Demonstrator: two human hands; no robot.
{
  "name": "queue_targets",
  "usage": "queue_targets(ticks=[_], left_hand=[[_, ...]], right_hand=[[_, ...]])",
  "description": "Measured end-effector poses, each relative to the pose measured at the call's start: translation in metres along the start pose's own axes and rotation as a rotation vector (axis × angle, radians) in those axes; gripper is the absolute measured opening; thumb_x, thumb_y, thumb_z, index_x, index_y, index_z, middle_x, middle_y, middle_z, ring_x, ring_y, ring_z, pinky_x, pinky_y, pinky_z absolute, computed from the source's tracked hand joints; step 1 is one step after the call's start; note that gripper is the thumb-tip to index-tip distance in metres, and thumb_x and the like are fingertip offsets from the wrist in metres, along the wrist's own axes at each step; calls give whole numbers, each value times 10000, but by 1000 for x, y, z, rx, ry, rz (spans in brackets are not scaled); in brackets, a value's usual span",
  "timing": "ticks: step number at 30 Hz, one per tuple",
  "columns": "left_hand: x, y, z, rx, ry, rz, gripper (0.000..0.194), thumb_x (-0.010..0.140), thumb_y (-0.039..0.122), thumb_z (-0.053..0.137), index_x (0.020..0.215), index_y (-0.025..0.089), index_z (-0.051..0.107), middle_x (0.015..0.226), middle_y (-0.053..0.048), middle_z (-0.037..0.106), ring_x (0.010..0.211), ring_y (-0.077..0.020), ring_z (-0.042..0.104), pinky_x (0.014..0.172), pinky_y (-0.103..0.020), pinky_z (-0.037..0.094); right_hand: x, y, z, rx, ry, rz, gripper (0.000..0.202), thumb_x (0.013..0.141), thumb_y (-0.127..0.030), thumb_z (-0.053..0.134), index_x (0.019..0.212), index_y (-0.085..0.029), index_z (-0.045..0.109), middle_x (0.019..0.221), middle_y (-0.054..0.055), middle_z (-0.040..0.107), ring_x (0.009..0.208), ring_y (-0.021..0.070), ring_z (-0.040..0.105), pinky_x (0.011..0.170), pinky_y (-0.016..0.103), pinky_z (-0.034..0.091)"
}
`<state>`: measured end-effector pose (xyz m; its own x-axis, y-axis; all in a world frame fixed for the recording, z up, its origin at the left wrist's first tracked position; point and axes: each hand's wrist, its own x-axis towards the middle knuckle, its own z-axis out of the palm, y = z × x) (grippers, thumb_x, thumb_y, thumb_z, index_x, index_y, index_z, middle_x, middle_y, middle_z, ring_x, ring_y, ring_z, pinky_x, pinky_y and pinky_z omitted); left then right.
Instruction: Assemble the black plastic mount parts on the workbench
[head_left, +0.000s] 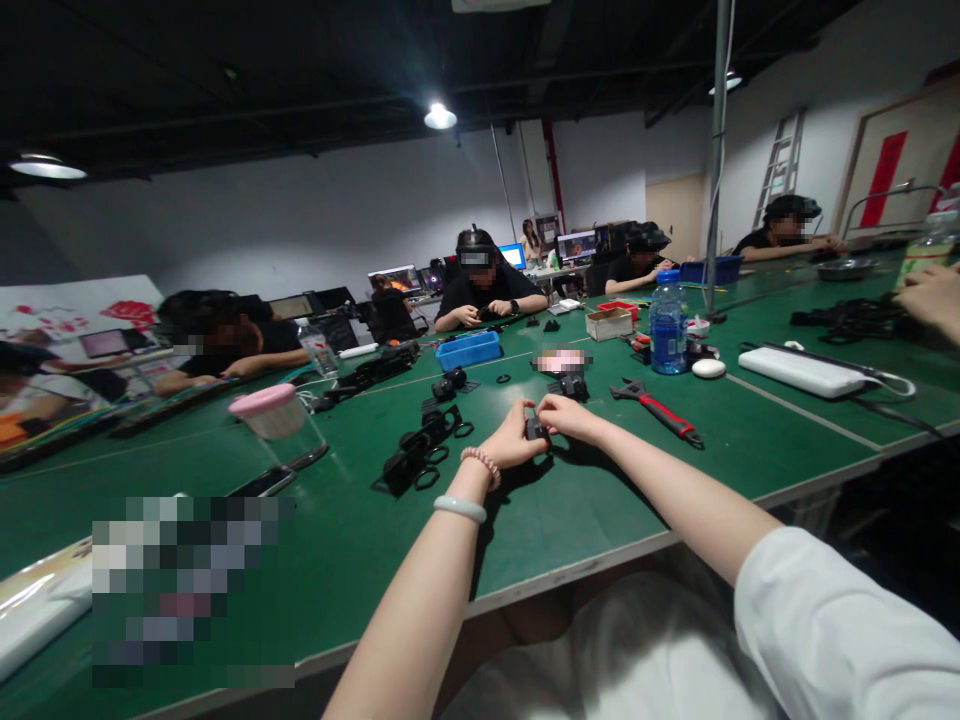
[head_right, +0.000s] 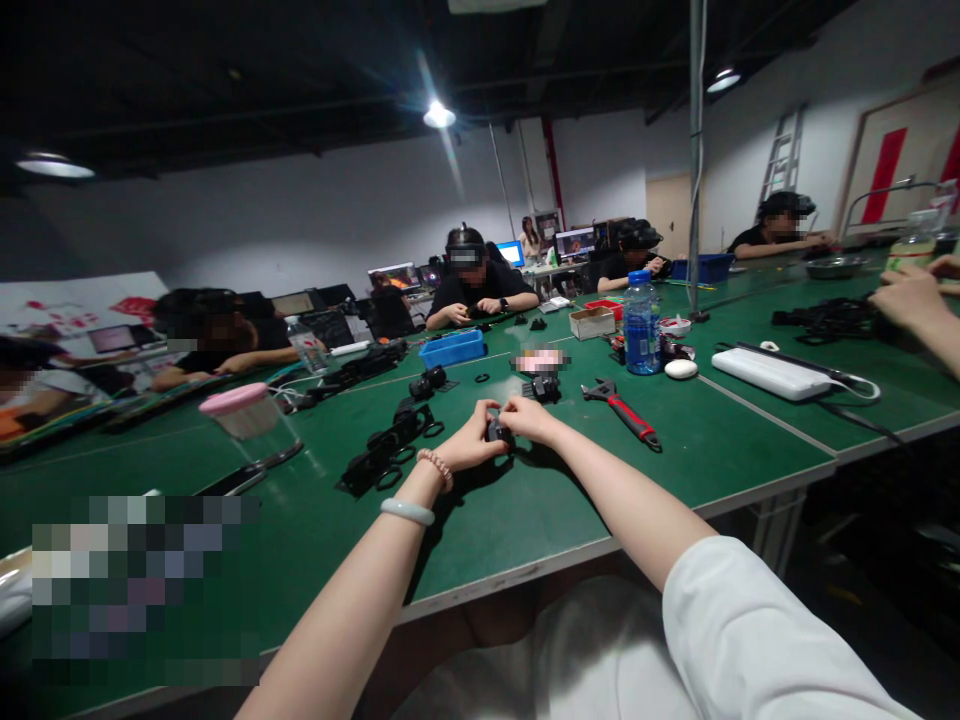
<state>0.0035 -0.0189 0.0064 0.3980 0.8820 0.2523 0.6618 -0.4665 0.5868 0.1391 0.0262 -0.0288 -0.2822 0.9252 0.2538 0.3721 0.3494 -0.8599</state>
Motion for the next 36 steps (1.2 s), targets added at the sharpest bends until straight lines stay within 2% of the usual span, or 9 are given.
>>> queue_targets(ticks=[9, 18, 22, 26, 36], left_hand=[[6, -11, 0, -50, -101, 6, 527, 555, 148, 516, 1047, 156, 326, 773, 1, 455, 631, -104, 449, 597, -247, 395], [9, -20, 1, -229, -120, -38, 458, 618, 218, 504, 1022, 166, 295, 816, -6, 466, 688, -106, 472, 642, -252, 398], [11, -28, 0, -147, -56, -42, 357, 603, 292, 533, 903, 154, 400, 743, 15, 473, 676, -114, 464, 632, -258, 392], [11, -27, -3, -69, -64, -18, 282, 606, 339, 528, 809, 149, 477, 704, 21, 487, 667, -123, 468, 618, -257, 388], [8, -22, -4, -116, -98, 35, 222, 642, 324, 502, 772, 152, 450, 655, 34, 472, 602, -98, 444, 545, -213, 354]], right_hand=[[-7, -5, -10, 37, -88, -111, 183, 567, -162, 537, 744, -133, 503, 716, 2, 534, 650, 104, 480, 571, 204, 374], [-10, -2, -16, 189, -215, -160, 251, 564, -138, 573, 801, -124, 492, 727, 11, 560, 682, 114, 517, 631, 230, 400], [-9, 0, -17, 201, -230, -155, 260, 555, -115, 573, 802, -124, 494, 741, 17, 574, 695, 121, 528, 633, 234, 405], [-10, -1, -19, 196, -238, -151, 265, 555, -116, 579, 807, -128, 498, 744, 17, 572, 694, 122, 529, 628, 235, 408], [-13, -5, -20, 159, -228, -164, 237, 561, -134, 583, 778, -134, 488, 724, 12, 561, 683, 119, 518, 613, 231, 405]])
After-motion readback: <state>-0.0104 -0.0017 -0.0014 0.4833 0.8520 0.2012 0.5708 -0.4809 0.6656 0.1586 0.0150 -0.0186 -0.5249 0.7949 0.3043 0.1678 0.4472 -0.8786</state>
